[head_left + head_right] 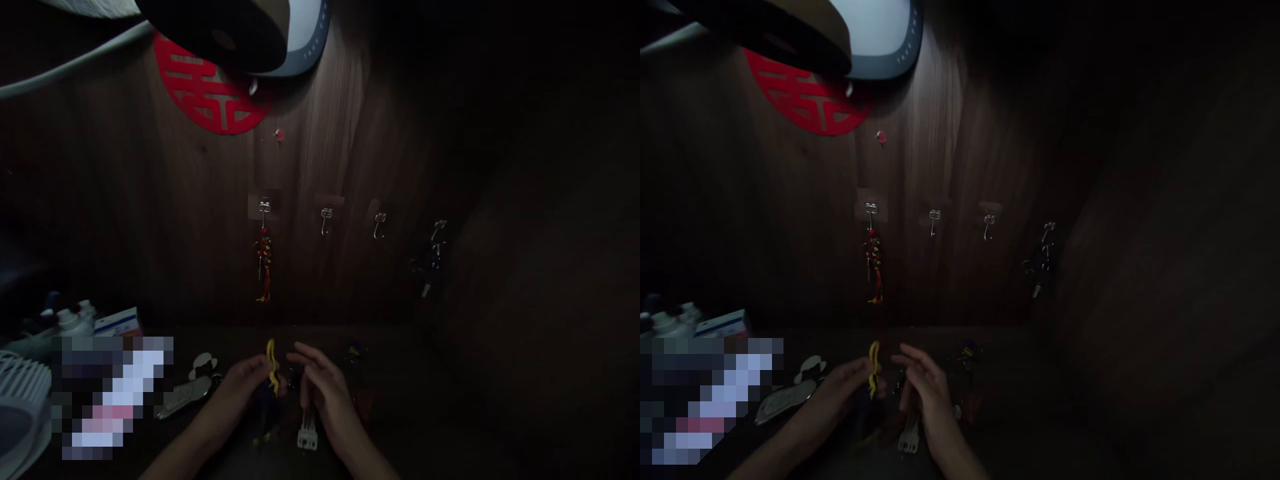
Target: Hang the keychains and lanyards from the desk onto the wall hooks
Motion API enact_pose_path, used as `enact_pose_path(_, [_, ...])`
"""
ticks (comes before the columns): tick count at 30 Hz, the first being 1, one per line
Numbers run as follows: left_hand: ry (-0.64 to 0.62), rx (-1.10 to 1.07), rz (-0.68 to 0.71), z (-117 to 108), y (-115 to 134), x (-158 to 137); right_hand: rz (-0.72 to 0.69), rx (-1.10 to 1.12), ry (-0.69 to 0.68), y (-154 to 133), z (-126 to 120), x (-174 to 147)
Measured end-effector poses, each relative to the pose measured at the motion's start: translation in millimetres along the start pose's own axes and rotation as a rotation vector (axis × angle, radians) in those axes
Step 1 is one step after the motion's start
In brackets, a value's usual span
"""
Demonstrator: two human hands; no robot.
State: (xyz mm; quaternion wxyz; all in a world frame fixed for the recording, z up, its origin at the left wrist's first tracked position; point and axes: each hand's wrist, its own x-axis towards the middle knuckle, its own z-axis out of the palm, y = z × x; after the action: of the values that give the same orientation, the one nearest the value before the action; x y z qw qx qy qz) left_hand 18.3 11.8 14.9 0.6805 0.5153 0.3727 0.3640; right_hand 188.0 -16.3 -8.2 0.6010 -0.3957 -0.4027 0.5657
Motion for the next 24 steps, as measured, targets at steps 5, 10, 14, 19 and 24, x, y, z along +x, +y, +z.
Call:
enact_pose_path(5, [0.176,-0.173,-0.015,-8,6,3,-0.018,-0.034,0.080,3,-1,5])
enact_pose_path(10, [0.186,-0.017,0.051,-16,28,5,-0.020,-0.105,0.067,8,4,4])
enact_pose_path(14, [0.226,0.091,0.137,-18,57,11,-0.026,-0.152,0.062,7,8,3])
enact_pose_path(19, [0.284,0.171,0.386,-18,101,26,-0.053,-0.177,0.059,9,6,4])
enact_pose_path(24, [0.285,0.143,0.507,-14,139,44,-0.045,-0.200,0.074,10,7,3])
